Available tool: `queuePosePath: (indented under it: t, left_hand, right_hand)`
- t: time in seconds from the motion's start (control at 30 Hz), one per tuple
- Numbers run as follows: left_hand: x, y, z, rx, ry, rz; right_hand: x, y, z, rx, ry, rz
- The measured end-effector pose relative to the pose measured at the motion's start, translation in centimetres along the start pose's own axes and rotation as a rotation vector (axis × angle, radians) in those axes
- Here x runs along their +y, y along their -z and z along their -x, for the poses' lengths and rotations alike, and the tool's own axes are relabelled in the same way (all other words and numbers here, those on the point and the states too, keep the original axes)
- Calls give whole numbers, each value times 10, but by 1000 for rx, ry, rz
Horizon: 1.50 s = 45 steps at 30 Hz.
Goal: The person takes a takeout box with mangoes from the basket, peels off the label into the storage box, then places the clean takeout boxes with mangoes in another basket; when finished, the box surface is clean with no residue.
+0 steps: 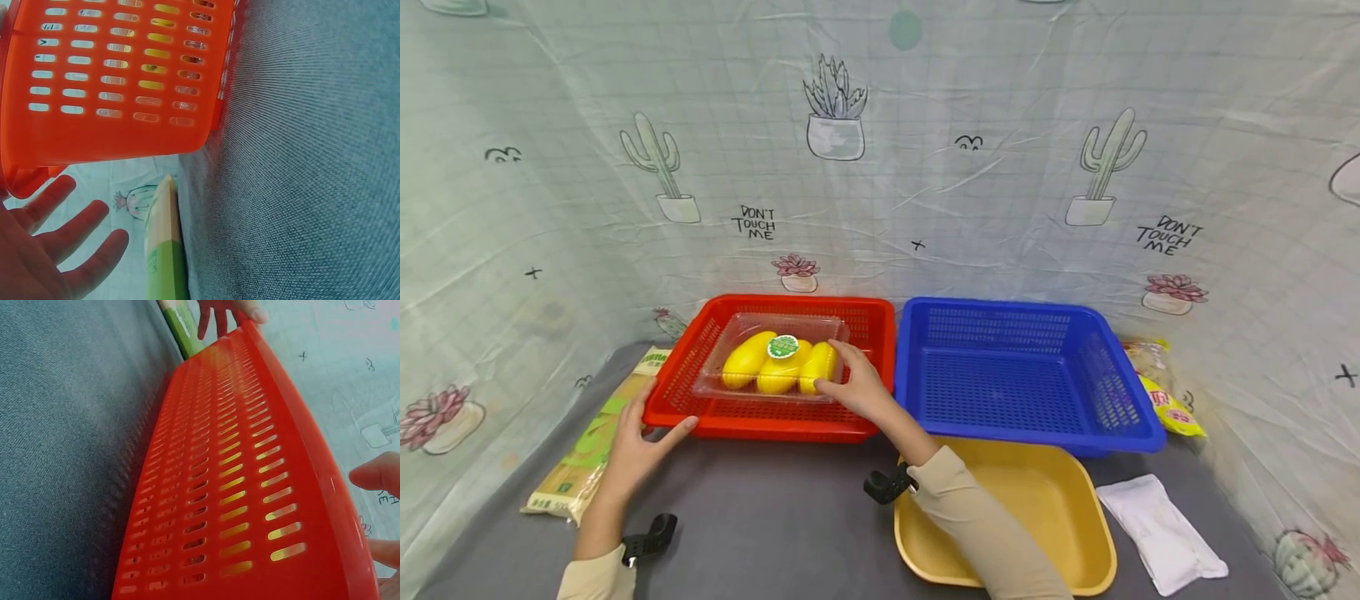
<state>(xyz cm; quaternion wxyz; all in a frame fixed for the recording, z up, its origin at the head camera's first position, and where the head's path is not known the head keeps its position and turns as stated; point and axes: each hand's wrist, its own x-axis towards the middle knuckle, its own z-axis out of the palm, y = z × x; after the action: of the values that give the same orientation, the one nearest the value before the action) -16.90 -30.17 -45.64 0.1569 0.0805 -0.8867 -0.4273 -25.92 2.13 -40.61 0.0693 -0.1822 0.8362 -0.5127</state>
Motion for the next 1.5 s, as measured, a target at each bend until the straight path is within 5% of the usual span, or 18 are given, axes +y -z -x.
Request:
queuePosePath:
  t: [0.43,1.5]
  left_hand:
    - [-1,0,2,0,10,0]
    - [-2,1,3,2,1,-17]
  right_hand:
    - [3,-9,-14,-59,-144,-71]
    - [3,-11,-25,-143,-325,-183]
